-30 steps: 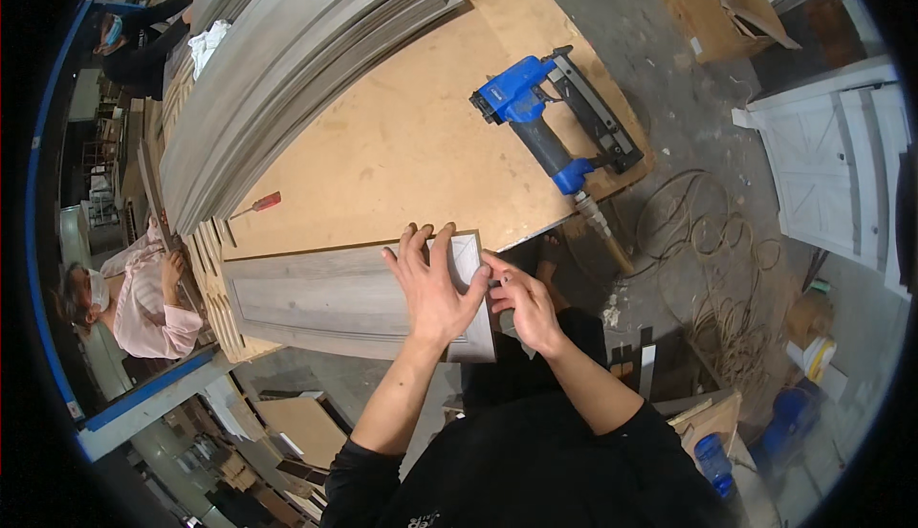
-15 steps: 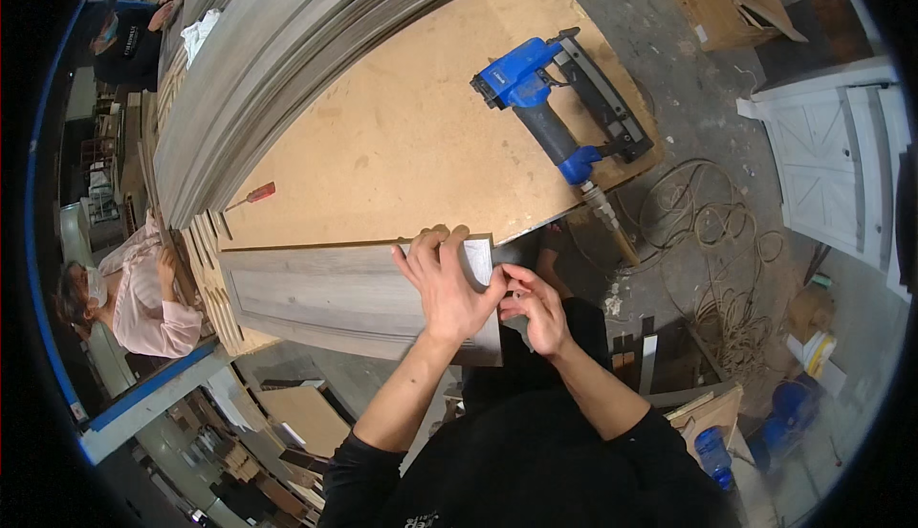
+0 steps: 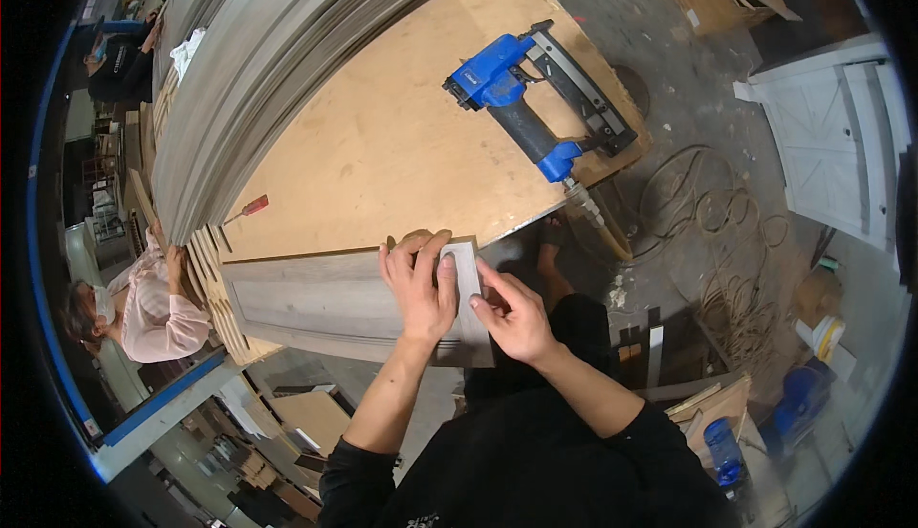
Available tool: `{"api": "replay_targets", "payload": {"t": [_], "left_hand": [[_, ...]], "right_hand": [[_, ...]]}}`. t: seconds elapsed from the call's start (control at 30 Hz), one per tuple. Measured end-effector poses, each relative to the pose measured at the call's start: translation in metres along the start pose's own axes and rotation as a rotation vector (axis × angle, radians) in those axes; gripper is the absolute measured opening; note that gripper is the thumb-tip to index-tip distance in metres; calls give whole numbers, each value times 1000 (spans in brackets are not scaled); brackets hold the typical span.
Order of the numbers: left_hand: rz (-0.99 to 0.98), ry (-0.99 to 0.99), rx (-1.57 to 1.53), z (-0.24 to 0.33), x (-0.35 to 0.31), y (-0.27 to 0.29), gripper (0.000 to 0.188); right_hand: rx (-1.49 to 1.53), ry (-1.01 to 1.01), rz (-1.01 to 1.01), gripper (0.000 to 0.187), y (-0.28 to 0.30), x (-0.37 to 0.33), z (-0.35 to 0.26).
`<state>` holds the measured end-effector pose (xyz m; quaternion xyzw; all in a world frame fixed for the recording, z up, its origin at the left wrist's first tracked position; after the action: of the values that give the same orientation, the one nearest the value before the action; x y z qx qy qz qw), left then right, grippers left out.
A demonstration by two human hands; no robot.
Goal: The person aligns wooden panels and trim pieces on a workbench and fastens them together using a pneumatic nail gun.
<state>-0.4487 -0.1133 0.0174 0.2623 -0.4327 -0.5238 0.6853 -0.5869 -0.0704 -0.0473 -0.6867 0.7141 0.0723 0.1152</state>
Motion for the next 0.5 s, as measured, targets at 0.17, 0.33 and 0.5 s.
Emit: {"api": "replay_targets", "payload": {"t": [0.17, 0.33, 0.5], "left_hand": [[-26, 63, 10, -8, -1, -3, 30], [-52, 67, -21, -7, -3, -3, 30], [-71, 54, -1, -5, 3, -2, 36]], "right_hand": [[-108, 126, 33, 52, -2, -3, -8], [-50, 112, 40, 53, -2, -2, -8], [-17, 78, -17, 47, -3, -3, -6]]}}
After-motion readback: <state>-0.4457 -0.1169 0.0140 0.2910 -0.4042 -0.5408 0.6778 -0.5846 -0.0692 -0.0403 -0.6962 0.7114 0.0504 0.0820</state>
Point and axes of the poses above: each hand's wrist, its own x-axis towards the middle knuckle, its own y-axis out of the back of the hand, z = x × y, the point moved 10 cm from there along x, towards the middle knuckle, and after that the axes turned 12 degrees about z, right-handed, at the moved point
